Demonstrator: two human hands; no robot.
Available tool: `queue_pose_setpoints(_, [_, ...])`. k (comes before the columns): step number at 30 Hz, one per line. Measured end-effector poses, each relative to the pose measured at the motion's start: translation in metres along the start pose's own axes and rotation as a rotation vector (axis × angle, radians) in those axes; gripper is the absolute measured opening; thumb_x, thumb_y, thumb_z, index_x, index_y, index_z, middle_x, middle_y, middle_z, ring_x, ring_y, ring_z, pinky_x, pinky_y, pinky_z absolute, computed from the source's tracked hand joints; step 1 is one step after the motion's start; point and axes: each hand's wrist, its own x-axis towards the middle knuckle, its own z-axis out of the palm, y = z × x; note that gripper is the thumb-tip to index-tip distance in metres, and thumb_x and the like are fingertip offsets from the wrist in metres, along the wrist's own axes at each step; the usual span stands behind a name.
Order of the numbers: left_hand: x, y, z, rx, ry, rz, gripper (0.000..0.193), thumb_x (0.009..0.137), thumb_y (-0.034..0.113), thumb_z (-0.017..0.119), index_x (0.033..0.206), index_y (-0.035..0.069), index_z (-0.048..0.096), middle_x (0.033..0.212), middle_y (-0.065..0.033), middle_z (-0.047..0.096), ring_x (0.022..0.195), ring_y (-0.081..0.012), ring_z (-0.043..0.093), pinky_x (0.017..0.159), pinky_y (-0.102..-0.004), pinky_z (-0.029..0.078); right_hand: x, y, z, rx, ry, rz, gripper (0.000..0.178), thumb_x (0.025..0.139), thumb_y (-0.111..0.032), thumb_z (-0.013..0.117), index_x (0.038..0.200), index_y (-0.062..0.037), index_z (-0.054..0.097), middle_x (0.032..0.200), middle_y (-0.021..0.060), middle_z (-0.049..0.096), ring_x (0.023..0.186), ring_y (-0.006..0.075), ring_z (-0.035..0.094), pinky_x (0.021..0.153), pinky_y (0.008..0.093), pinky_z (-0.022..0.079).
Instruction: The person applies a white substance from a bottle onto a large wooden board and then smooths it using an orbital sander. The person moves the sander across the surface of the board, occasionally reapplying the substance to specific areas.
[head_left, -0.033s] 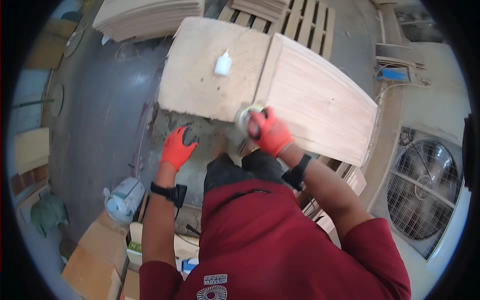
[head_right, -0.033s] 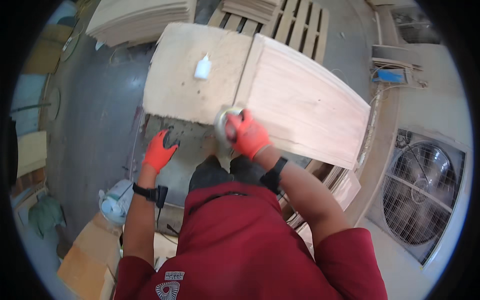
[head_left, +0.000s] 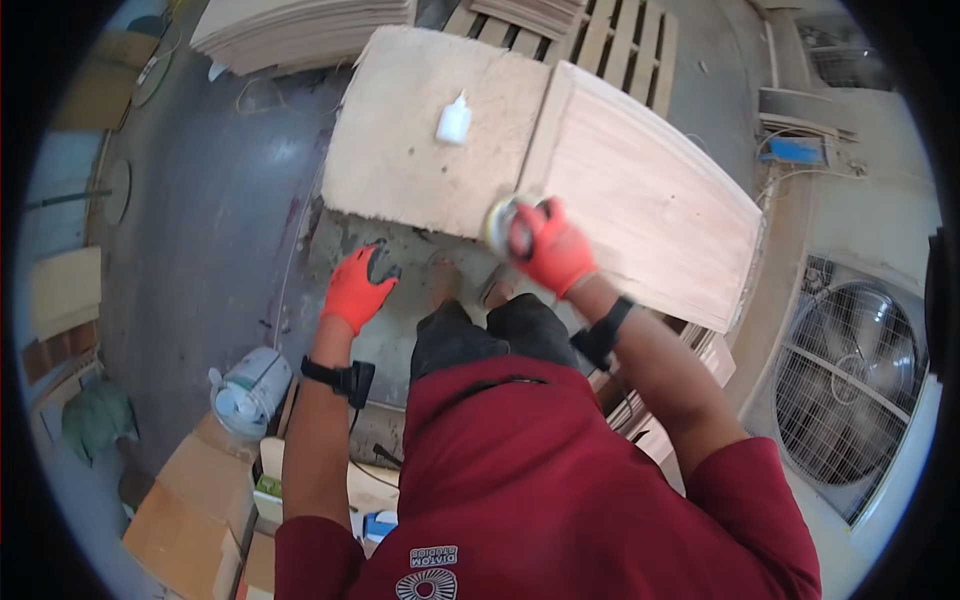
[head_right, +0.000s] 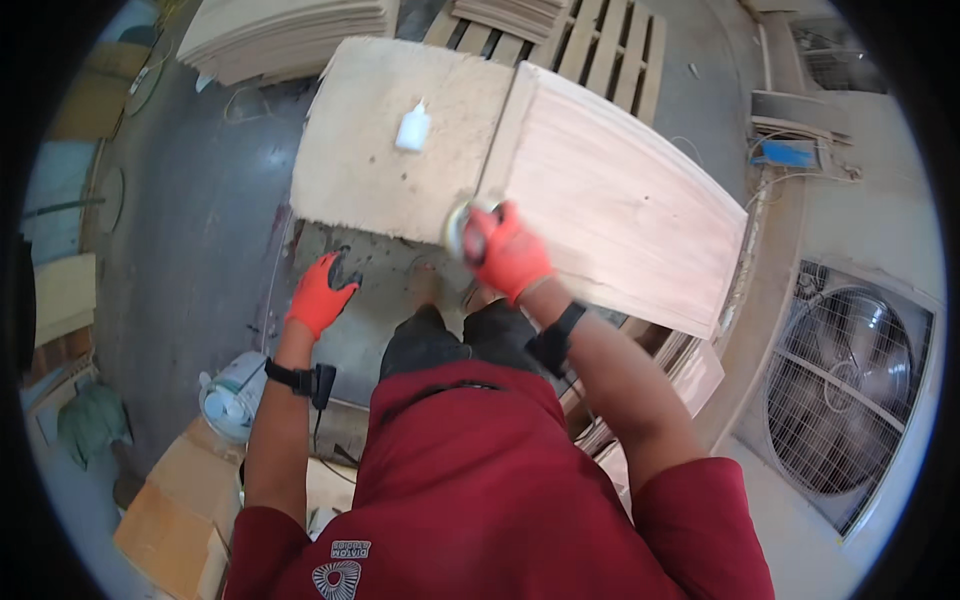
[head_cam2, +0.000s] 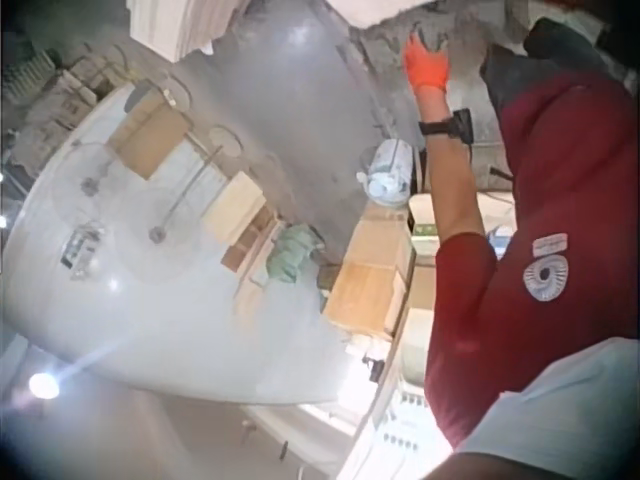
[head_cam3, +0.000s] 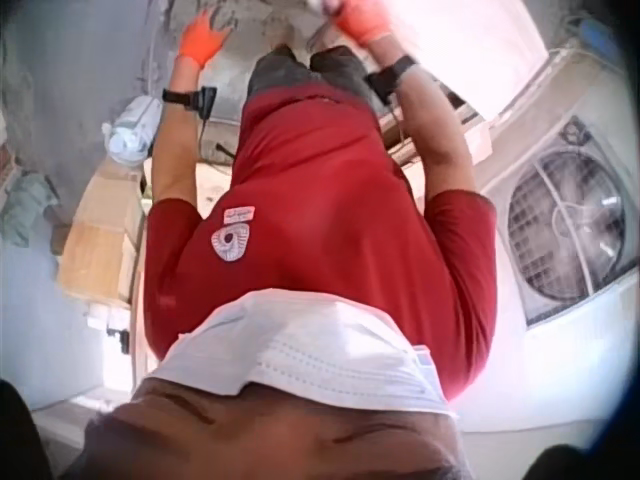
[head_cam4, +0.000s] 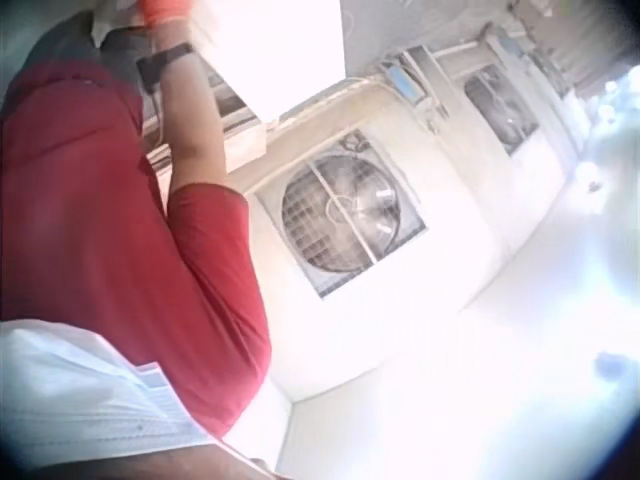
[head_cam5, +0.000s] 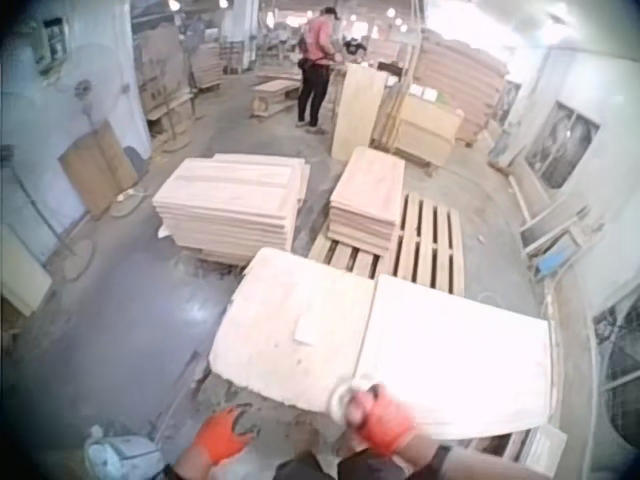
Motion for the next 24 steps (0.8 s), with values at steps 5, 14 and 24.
queue_pose_setpoints(5, [-0.002, -0.001, -0.009, 0.094, -0.141, -0.072, 0.071, 0.086, 0.039, 0.077, 0.145, 0.007, 0.054, 0.147, -0.0165, 0.056, 0.136, -0.0344, 0.053, 0.115, -0.0429, 0.042, 0.047, 0.049, -0.037, -0.004, 0.194, 0.172, 0.069, 0.082, -0.031, 0.078, 0.142, -0.0186, 0.047, 0.128, 0.0294, 0.051, 0.092, 0.0503, 0.067, 0.081, 0.0545, 0.058])
queue_pose_setpoints(14, [0.007, 0.026, 0.026, 0.064, -0.339, 0.027, 0.069, 0.089, 0.039, 0.075, 0.145, 0.004, 0.055, 0.150, -0.0206, 0.054, 0.140, -0.0361, 0.049, 0.116, -0.0426, 0.040, -0.039, 0.022, -0.011, 0.102, 0.017, 0.075, 0.069, 0.079, -0.026, 0.079, 0.141, -0.0149, 0.050, 0.132, 0.0258, 0.051, 0.111, 0.0416, 0.064, 0.095, 0.0489, 0.054])
queue_pose_setpoints(24, [0.017, 0.015, 0.038, -0.136, -0.114, -0.163, 0.042, 0.094, 0.019, 0.070, 0.132, 0.004, 0.066, 0.108, -0.0122, 0.074, 0.092, -0.0226, 0.069, 0.081, -0.0359, 0.053, -0.181, 0.217, -0.101, 0.241, 0.216, 0.703, 0.074, 0.083, -0.028, 0.076, 0.149, -0.0216, 0.043, 0.136, 0.0252, 0.048, 0.109, 0.0443, 0.066, 0.092, 0.0504, 0.056])
